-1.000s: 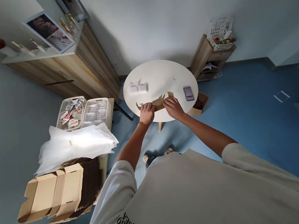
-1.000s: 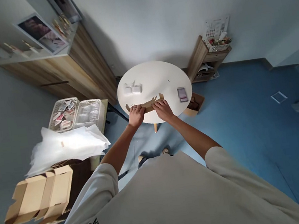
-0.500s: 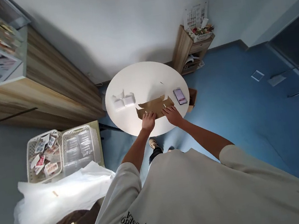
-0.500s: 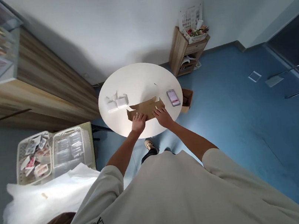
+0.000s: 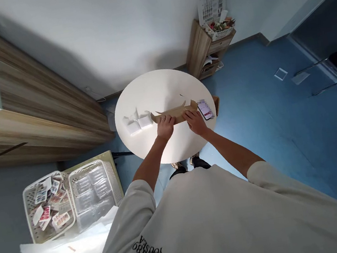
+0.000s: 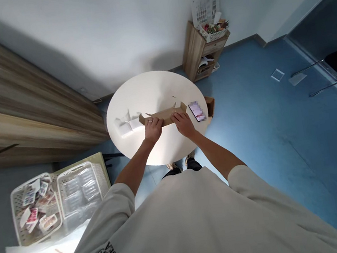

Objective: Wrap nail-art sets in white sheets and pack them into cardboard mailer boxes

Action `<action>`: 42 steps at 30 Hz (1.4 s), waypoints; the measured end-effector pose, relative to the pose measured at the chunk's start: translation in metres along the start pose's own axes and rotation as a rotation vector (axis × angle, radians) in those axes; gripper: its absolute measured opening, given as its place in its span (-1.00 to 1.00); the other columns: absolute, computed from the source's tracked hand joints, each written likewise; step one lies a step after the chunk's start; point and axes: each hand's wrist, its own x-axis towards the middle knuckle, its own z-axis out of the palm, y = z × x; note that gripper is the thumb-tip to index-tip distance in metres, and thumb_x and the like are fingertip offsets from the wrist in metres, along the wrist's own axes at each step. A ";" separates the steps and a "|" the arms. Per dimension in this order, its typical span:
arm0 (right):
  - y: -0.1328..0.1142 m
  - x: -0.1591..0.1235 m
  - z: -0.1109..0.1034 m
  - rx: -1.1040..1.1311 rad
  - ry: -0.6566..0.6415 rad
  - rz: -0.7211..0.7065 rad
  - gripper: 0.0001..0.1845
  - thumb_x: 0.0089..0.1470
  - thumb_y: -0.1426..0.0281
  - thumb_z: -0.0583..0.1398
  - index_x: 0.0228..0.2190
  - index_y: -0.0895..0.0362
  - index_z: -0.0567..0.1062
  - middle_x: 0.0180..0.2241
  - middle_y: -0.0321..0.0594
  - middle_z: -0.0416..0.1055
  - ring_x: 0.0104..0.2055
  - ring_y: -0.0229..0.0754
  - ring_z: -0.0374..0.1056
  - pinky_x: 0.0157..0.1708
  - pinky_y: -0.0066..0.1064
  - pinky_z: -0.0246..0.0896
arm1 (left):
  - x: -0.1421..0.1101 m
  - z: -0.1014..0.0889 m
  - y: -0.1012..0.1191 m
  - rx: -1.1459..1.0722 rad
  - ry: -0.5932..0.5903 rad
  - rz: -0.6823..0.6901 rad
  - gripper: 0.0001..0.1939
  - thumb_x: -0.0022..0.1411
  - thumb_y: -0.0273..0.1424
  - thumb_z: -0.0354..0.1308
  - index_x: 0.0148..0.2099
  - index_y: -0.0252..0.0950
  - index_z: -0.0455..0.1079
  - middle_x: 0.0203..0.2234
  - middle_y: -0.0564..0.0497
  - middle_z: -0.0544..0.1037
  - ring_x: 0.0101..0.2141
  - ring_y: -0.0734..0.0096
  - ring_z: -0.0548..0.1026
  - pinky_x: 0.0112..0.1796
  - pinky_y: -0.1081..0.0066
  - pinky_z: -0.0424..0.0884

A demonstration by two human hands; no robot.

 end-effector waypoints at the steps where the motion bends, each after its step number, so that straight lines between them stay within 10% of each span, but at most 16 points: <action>1: 0.001 0.004 -0.002 -0.003 0.015 0.004 -0.38 0.42 0.44 -0.06 0.43 0.15 0.29 0.39 0.05 0.30 0.39 0.16 0.15 0.32 0.04 0.02 | 0.003 -0.001 -0.002 -0.008 0.017 -0.005 -0.60 0.49 -0.49 -0.14 0.09 -0.23 0.53 -0.09 -0.29 0.58 -0.03 -0.09 0.49 0.00 -0.02 0.30; 12: -0.002 -0.036 0.047 0.051 -0.355 0.010 -0.33 0.34 0.47 0.02 0.43 0.16 0.31 0.34 0.07 0.37 0.36 0.16 0.20 0.36 0.03 -0.04 | -0.050 0.052 0.014 -0.040 -0.336 -0.044 -0.57 0.44 -0.52 -0.10 0.19 -0.24 0.47 0.07 -0.27 0.54 0.12 -0.10 0.45 0.13 -0.03 0.30; 20: -0.003 -0.062 0.086 0.083 -0.544 0.072 -0.22 0.28 0.36 0.11 0.46 0.28 0.19 0.41 0.20 0.22 0.41 0.26 0.12 0.36 0.08 -0.02 | -0.089 0.079 0.020 -0.070 -0.564 -0.124 -0.22 0.33 -0.12 0.23 0.47 -0.34 0.21 0.41 -0.35 0.27 0.41 -0.24 0.18 0.37 -0.10 0.09; 42: 0.031 -0.034 0.103 0.076 -0.684 -0.035 -0.09 0.16 0.18 0.30 0.42 0.24 0.24 0.42 0.23 0.15 0.35 0.39 0.14 0.28 0.06 0.05 | -0.094 0.094 0.003 -0.052 -0.571 -0.390 0.01 0.21 0.01 0.34 0.56 -0.23 0.09 0.52 -0.30 0.07 0.46 -0.34 0.06 0.33 -0.19 0.09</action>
